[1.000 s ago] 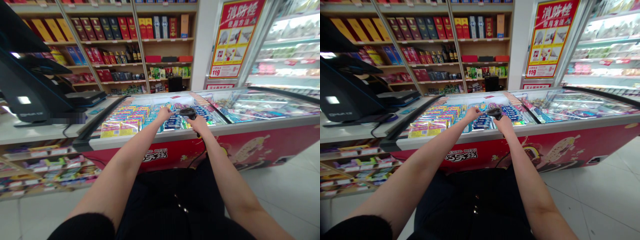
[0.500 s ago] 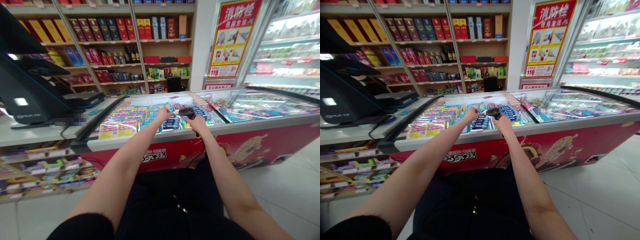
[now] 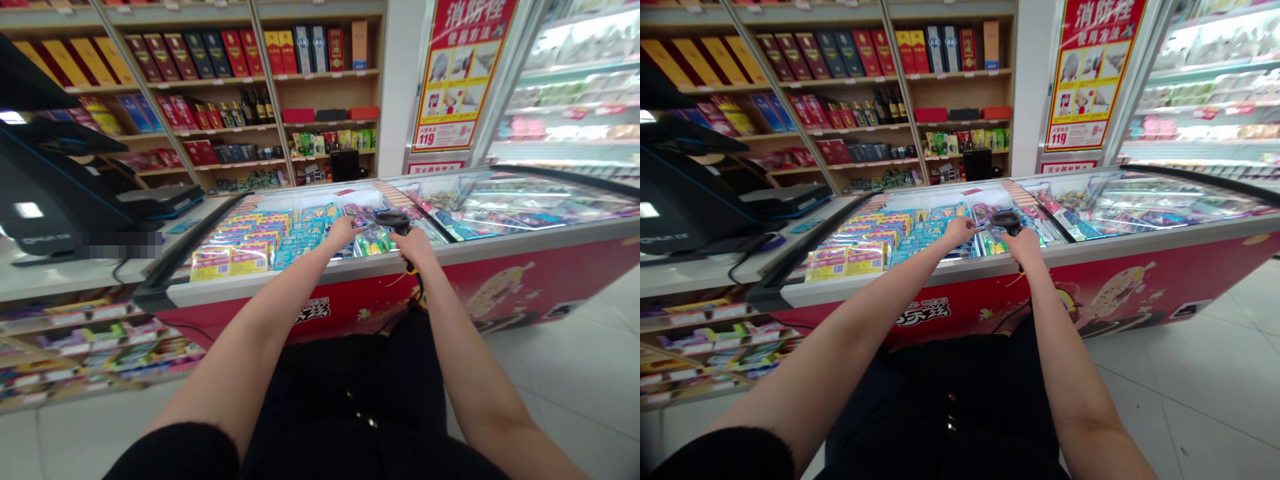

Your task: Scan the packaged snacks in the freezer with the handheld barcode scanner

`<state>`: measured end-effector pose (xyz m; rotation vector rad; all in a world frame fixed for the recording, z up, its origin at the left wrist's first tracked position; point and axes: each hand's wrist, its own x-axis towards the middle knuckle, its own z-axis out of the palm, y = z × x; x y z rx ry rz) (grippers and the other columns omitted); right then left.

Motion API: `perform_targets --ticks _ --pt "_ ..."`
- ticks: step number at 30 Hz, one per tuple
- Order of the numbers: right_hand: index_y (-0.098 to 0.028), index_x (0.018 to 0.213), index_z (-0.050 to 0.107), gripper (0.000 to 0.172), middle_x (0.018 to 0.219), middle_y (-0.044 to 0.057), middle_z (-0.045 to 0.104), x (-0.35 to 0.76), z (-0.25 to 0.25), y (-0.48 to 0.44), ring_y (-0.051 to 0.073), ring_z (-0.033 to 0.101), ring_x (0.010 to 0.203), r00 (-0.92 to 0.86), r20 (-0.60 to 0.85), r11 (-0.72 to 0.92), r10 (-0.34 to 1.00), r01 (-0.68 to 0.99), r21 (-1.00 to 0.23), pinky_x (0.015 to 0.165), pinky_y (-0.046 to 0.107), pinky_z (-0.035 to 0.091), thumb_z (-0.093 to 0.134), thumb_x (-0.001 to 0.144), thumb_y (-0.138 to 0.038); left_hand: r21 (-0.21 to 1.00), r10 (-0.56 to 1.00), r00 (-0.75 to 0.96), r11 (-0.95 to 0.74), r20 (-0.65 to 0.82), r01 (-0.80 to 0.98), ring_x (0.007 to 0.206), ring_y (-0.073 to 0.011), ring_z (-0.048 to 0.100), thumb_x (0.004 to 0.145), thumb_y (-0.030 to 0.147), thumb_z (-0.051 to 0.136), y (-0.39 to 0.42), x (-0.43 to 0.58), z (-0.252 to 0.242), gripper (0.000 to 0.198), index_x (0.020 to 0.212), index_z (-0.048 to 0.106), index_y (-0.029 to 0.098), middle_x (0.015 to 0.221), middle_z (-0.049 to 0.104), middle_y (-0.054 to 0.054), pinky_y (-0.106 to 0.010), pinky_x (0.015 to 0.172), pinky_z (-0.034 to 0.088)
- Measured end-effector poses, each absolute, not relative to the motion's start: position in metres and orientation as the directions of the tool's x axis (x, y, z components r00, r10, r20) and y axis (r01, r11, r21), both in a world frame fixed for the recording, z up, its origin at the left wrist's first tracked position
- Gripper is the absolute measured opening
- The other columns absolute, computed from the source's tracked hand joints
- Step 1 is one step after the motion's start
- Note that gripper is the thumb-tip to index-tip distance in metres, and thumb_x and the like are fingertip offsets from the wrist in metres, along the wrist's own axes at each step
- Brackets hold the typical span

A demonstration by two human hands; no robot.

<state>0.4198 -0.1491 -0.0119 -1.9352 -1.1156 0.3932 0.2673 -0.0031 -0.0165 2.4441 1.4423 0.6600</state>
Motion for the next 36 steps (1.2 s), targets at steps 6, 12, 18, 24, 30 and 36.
perform_targets --ticks 6,12,18,24,30,36 --pt "-0.011 0.095 0.069 0.028 0.056 0.005 0.063 0.462 -0.027 -0.152 0.017 0.058 0.042 0.635 0.147 -0.245 0.758 0.487 -0.839 0.048 0.027 0.049 0.064 0.085 -0.036 0.390 0.814 0.521 -0.580 0.255 0.715 0.106 -0.0233 0.066 0.087 0.035 0.070 -0.022 0.322 -0.038 0.025 0.106 0.071 0.019 0.112 0.072 -0.009 -0.031 0.091 0.049" --pt "-0.011 0.095 0.069 0.025 0.058 0.004 0.064 0.488 -0.043 -0.155 0.015 0.055 0.040 0.666 0.116 -0.226 0.737 0.404 -0.886 0.043 0.026 0.047 0.065 0.083 -0.032 0.297 0.735 0.605 -0.677 0.306 0.673 0.109 -0.0243 0.063 0.090 0.033 0.065 -0.044 0.361 -0.051 0.023 0.110 0.067 0.020 0.115 0.069 -0.010 -0.033 0.093 0.048" --pt "-0.012 0.095 0.069 0.023 0.057 0.003 0.063 0.500 -0.050 -0.157 0.014 0.054 0.039 0.690 0.089 -0.232 0.718 0.359 -0.904 0.042 0.024 0.044 0.067 0.082 -0.031 0.148 0.686 0.624 -0.709 0.374 0.690 0.118 -0.0278 0.054 0.091 0.031 0.062 -0.054 0.381 -0.059 0.024 0.112 0.065 0.021 0.121 0.062 -0.013 -0.038 0.097 0.045" --pt "-0.013 0.098 0.070 0.026 0.057 0.003 0.063 0.505 -0.052 -0.148 0.016 0.057 0.043 0.699 0.073 -0.253 0.711 0.352 -0.901 0.044 0.026 0.047 0.067 0.083 -0.033 0.135 0.725 0.599 -0.668 0.341 0.732 0.116 -0.0268 0.055 0.090 0.029 0.061 -0.046 0.388 -0.055 0.021 0.111 0.064 0.023 0.119 0.062 -0.011 -0.037 0.096 0.046" --pt "-0.012 0.101 0.069 0.028 0.057 0.003 0.063 0.499 -0.047 -0.146 0.017 0.057 0.042 0.670 0.090 -0.225 0.737 0.368 -0.902 0.044 0.026 0.047 0.065 0.084 -0.035 0.171 0.748 0.562 -0.642 0.353 0.747 0.117 -0.0281 0.056 0.089 0.035 0.064 -0.032 0.394 -0.053 0.028 0.112 0.063 0.019 0.121 0.063 -0.013 -0.037 0.095 0.045" --pt "-0.013 0.101 0.069 0.029 0.061 0.005 0.066 0.493 -0.044 -0.146 0.017 0.060 0.045 0.659 0.089 -0.261 0.747 0.415 -0.871 0.048 0.027 0.049 0.065 0.084 -0.036 0.250 0.804 0.456 -0.565 0.381 0.786 0.120 -0.0281 0.056 0.098 0.035 0.048 -0.010 0.366 -0.037 0.030 0.114 0.065 0.016 0.123 0.063 -0.016 -0.037 0.101 0.043"
